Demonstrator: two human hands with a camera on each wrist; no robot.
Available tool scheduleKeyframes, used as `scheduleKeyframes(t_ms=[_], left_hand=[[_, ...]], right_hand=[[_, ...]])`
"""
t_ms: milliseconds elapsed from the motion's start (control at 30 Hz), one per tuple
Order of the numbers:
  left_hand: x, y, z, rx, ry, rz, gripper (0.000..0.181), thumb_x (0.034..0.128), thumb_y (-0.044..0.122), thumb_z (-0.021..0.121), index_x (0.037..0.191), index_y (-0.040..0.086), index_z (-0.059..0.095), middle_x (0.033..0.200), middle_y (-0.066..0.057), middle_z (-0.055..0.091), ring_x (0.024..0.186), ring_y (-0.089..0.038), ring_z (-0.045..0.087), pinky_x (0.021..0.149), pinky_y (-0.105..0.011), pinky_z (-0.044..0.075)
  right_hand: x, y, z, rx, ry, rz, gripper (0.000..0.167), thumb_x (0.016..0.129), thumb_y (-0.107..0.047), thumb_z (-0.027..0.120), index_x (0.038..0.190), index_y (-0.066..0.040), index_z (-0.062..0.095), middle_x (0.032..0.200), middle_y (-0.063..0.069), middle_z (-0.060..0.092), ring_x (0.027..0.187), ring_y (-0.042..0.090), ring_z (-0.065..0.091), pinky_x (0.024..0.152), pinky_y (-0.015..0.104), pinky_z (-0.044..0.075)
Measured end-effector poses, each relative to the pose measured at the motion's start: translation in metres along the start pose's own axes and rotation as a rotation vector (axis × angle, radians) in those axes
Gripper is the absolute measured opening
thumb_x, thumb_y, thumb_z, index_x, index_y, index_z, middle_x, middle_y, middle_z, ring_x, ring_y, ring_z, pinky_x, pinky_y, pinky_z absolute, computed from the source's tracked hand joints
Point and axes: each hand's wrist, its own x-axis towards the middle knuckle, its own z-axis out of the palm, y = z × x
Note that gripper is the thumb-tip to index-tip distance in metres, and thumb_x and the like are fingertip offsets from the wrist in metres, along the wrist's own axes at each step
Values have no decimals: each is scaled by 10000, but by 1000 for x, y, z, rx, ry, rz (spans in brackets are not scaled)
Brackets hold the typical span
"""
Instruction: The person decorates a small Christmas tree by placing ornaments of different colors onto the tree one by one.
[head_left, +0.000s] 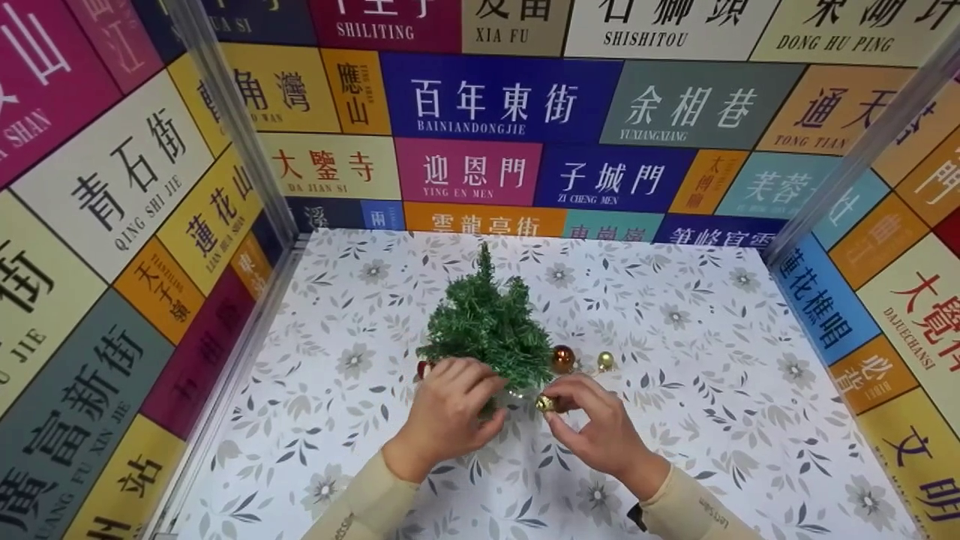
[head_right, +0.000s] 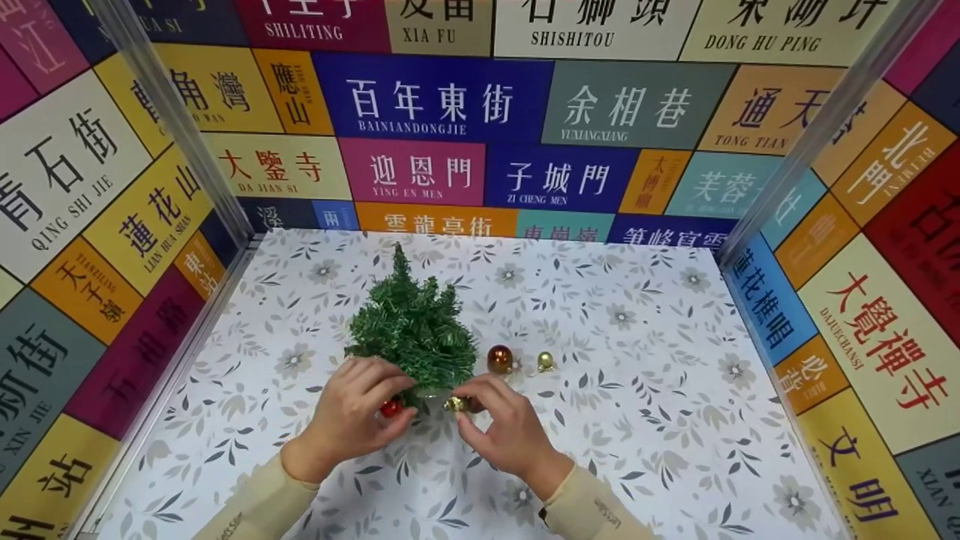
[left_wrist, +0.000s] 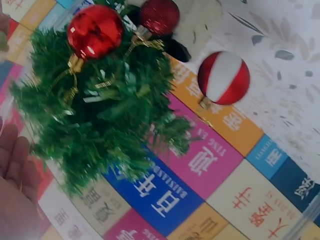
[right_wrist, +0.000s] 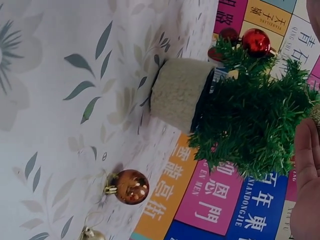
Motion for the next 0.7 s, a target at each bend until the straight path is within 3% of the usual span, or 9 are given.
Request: scheduleKeyframes(t_ms=[200,367,567,700], left_hand=[[-2,9,9,-1,-39,34,243,797,306,781,965,134,741,988,0,666,910,-182,627,823,-342,509],[-6,12,14,-28,-26,32,107,824,230,771,894,150,759,954,14,668,880,-166,622,800,-339,506],[-12,12,16,-71,2,-6,51,794,166,777,812,173,730,891,36,665,821,-158,612,753,-339,498],[-14,10,13,-80,-2,-52,55,835,197,747,803,173,708,876,46,653,798,-155,599,722,-336,485]], right_hand=[[3,-7,8,72,-42,23,388,832,45,754,1185,-73,647,1142,32,625,867,137,659,683,282,581],[3,-9,13,89,-57,21,404,843,31,750,1207,-107,643,1157,29,630,869,128,654,687,277,574],[2,-6,16,74,-66,22,377,853,13,743,1198,-107,652,1160,12,639,848,119,639,685,256,554],[0,-2,19,25,-79,17,341,864,-7,727,1182,-110,660,1163,-15,636,817,117,617,689,210,517]])
